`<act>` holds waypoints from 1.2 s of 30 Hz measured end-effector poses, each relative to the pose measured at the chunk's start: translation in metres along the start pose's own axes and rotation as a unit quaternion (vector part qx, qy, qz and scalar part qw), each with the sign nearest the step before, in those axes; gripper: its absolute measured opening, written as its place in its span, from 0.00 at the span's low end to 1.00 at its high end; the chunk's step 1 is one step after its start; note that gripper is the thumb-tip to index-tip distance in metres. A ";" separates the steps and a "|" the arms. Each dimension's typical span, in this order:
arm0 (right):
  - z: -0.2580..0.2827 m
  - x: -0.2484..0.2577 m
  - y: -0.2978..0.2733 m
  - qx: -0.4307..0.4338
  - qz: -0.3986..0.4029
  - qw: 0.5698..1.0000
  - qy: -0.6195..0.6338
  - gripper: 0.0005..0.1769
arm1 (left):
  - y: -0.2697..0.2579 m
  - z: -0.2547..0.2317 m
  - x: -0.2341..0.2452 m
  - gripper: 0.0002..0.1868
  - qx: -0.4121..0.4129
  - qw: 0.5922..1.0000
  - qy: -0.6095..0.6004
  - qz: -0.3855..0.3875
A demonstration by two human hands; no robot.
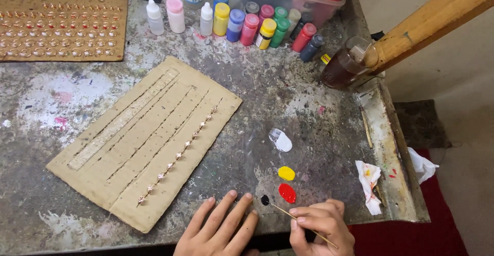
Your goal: Applying black paint to small jewelry components using a thin applicator stick at a workbench.
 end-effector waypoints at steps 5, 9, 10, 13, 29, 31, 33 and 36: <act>0.004 -0.003 0.008 0.018 0.017 1.000 -0.010 0.08 | 0.001 -0.001 0.001 0.29 0.012 1.000 -0.008 0.012; 0.002 -0.005 0.005 0.012 0.000 1.000 -0.008 0.08 | 0.002 0.000 0.000 0.29 0.016 1.000 -0.001 0.004; 0.002 -0.005 0.005 0.005 -0.003 1.000 -0.014 0.08 | 0.002 0.000 0.000 0.29 0.014 1.000 0.000 0.003; 0.004 -0.004 0.007 0.003 0.006 1.000 -0.017 0.08 | 0.002 -0.001 0.000 0.29 0.014 1.000 0.001 0.004; -0.001 -0.004 0.006 0.042 0.011 0.999 -0.002 0.06 | -0.001 0.000 -0.001 0.29 0.009 1.000 -0.013 0.008; 0.002 -0.004 0.004 0.018 0.007 1.000 -0.015 0.07 | -0.001 0.000 -0.001 0.29 0.013 1.000 -0.017 0.007; 0.004 -0.005 0.005 -0.010 0.003 1.000 -0.028 0.09 | -0.001 -0.001 0.000 0.29 0.015 1.000 -0.024 0.011; 0.005 -0.006 0.008 0.035 0.020 0.999 -0.020 0.07 | -0.001 0.000 0.000 0.29 0.019 0.999 -0.030 0.016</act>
Point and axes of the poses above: each hand's wrist, its own y-axis towards the middle knuckle, its own x-axis out of the back of the hand, z = x × y, the point moved 2 cm from there along y, towards the middle knuckle, and after that the axes turned 4 degrees about -z, right-handed, at the moved point
